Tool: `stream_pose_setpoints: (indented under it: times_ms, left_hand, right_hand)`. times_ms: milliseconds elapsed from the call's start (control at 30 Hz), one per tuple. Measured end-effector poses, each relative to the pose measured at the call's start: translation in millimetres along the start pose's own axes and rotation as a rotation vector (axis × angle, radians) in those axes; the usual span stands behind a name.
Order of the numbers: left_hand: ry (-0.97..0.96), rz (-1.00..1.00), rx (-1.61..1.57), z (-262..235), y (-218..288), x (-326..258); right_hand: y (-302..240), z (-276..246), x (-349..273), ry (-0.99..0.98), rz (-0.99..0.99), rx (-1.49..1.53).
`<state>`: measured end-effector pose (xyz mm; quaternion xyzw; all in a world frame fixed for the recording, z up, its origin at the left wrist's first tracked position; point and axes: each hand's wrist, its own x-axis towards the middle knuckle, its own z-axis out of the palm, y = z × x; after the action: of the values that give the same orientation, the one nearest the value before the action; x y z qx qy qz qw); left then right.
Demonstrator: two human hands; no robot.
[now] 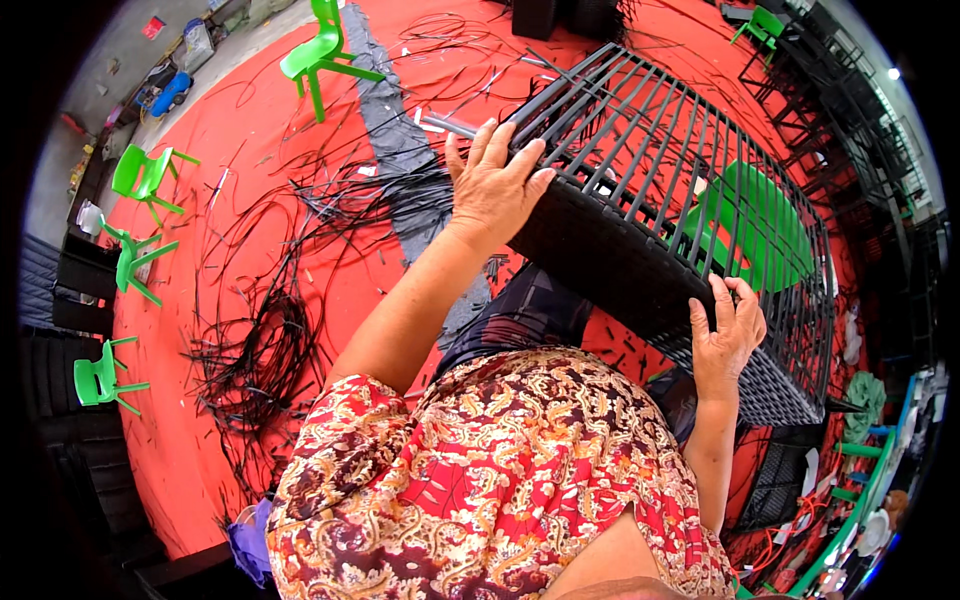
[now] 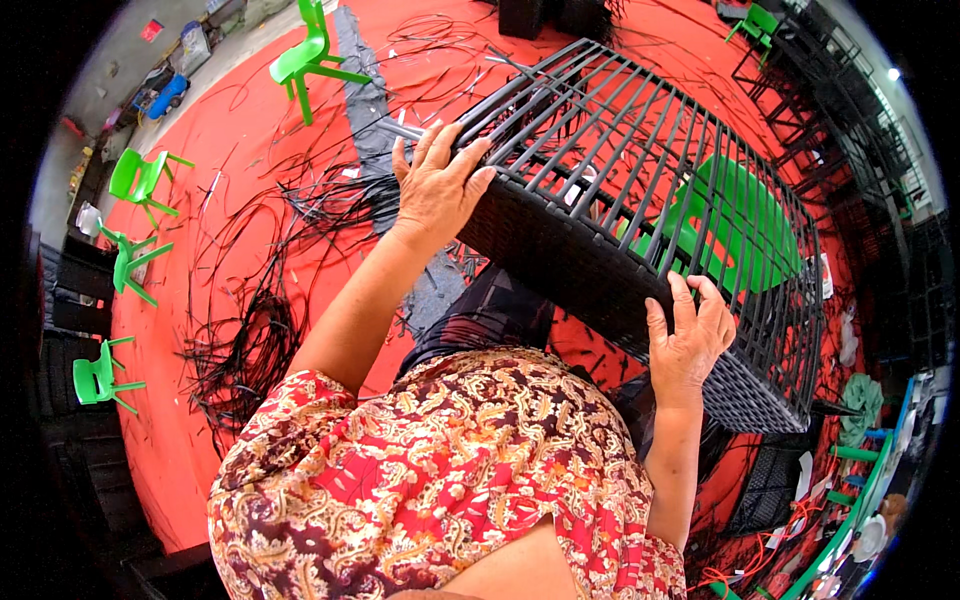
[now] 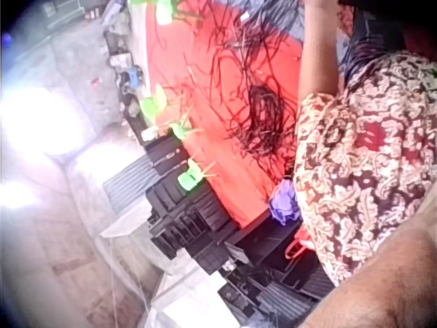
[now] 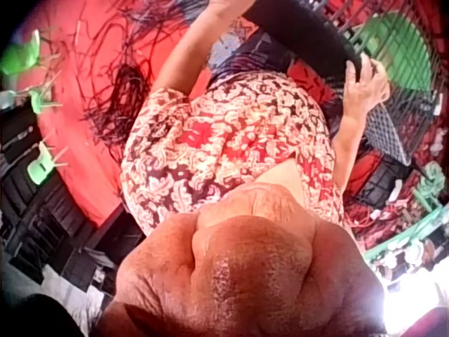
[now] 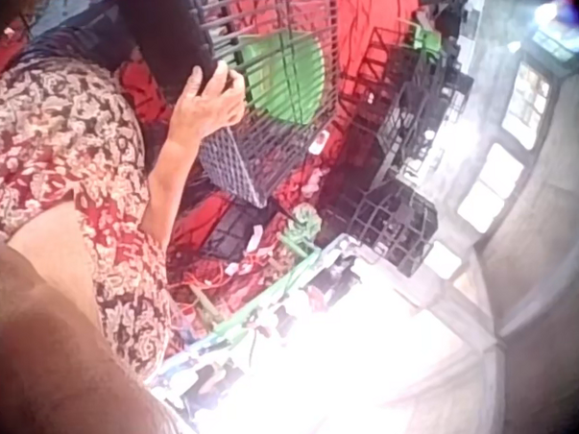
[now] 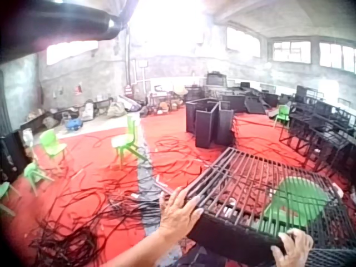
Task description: The person weaves black synthetic strips through the frame of a piece of furniture by hand, pulling strips from a pile on the floor and threading them through the existing lattice.
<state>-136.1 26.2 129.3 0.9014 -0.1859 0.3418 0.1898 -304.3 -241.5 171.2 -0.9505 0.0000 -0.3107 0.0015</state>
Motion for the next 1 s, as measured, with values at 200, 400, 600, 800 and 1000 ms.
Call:
stream_pose_setpoints:
  times_ms: [200, 400, 600, 800, 1000]
  left_hand:
    - [-0.125, 0.324, 0.338, 34, -19, -9]
    - [-0.041, 0.484, 0.328, 16, -102, 10]
    - [-0.251, 0.639, -0.238, -8, 60, 29]
    - [-0.519, 0.841, -0.232, -17, 111, 58]
    - [-0.48, 0.841, -0.177, -59, 90, 66]
  right_hand:
    - [-2, -1, -9, -0.01, 0.081, 0.037]
    - [-18, -17, -77, 0.32, 0.216, 0.442]
    - [31, 27, -240, 0.24, 0.73, 0.337]
    - [-1, 137, -444, 0.23, 2.04, 0.645]
    - [30, 149, -503, -0.043, 1.976, 0.144]
